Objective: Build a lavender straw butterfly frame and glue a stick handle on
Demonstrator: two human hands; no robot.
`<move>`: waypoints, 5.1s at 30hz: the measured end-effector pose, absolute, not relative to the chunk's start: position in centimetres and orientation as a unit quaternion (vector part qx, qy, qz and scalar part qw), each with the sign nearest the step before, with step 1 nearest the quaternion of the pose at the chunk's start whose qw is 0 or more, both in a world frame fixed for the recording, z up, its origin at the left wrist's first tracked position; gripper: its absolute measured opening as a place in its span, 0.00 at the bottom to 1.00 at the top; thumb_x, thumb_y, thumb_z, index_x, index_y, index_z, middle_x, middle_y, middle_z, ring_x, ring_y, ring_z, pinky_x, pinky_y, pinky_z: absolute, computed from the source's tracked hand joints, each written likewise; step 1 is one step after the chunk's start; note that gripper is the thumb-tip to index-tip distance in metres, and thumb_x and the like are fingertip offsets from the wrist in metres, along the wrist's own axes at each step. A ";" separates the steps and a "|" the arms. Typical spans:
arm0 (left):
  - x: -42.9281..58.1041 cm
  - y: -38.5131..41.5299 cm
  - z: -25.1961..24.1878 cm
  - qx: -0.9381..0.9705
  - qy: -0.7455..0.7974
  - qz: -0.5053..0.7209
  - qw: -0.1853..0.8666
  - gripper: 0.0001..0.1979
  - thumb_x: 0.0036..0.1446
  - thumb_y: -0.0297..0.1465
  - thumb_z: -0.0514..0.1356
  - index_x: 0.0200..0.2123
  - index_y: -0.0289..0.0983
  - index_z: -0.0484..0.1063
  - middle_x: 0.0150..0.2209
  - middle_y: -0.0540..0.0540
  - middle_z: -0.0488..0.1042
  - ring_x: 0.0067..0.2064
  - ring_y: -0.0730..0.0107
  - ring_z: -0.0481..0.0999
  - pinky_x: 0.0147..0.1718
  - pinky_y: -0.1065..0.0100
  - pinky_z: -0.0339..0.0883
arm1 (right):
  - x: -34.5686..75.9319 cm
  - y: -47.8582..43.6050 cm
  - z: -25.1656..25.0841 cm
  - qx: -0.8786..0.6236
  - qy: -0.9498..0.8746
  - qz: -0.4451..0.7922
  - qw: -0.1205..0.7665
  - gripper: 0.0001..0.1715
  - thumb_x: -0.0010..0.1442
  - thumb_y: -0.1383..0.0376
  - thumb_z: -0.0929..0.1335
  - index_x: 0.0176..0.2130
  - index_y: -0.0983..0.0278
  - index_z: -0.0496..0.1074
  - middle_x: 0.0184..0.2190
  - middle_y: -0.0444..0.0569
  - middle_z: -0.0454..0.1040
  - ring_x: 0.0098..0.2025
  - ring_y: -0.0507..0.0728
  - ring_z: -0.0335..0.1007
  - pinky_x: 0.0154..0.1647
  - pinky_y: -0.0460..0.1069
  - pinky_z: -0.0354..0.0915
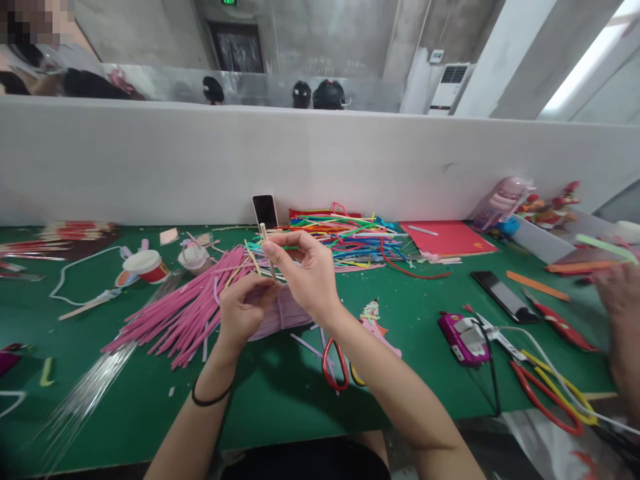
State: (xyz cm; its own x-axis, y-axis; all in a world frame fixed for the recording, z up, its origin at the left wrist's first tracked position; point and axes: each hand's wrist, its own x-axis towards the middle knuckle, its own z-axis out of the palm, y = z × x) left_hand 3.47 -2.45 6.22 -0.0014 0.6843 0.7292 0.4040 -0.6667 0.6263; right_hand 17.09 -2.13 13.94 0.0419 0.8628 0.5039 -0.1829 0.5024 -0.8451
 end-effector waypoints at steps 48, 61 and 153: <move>1.7 -2.3 3.1 0.606 0.467 0.561 0.316 0.11 0.49 0.35 0.71 0.36 0.36 0.83 0.32 0.46 0.84 0.33 0.62 0.82 0.33 0.67 0.76 | 21.2 -2.5 8.3 -0.428 -0.667 0.286 0.539 0.25 0.55 0.50 0.74 0.49 0.58 0.76 0.54 0.51 0.77 0.57 0.60 0.71 0.58 0.55 0.65; 1.7 -2.8 5.3 0.867 0.175 0.466 -0.026 0.20 0.64 0.23 0.58 0.56 0.46 0.74 0.53 0.46 0.79 0.57 0.60 0.77 0.55 0.58 0.74 | 23.4 -4.6 5.7 -0.339 -0.284 0.741 0.505 0.15 0.51 0.59 0.77 0.37 0.63 0.76 0.27 0.42 0.79 0.27 0.51 0.74 0.29 0.44 0.73; 3.9 -1.3 3.6 0.234 0.297 0.637 0.672 0.22 0.64 0.44 0.59 0.56 0.40 0.73 0.56 0.43 0.77 0.64 0.60 0.69 0.61 0.60 0.67 | 20.3 -8.9 1.8 -0.391 -0.460 0.649 0.463 0.21 0.62 0.51 0.68 0.48 0.63 0.73 0.22 0.36 0.66 0.17 0.44 0.52 0.17 0.42 0.48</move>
State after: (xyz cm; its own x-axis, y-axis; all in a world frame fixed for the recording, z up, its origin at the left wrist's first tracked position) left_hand 3.94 -1.31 3.62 0.0124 0.9949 -0.0998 -0.7168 0.0784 0.6928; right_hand 20.28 -8.88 1.78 -0.2662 0.9605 -0.0815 -0.2407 -0.1481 -0.9592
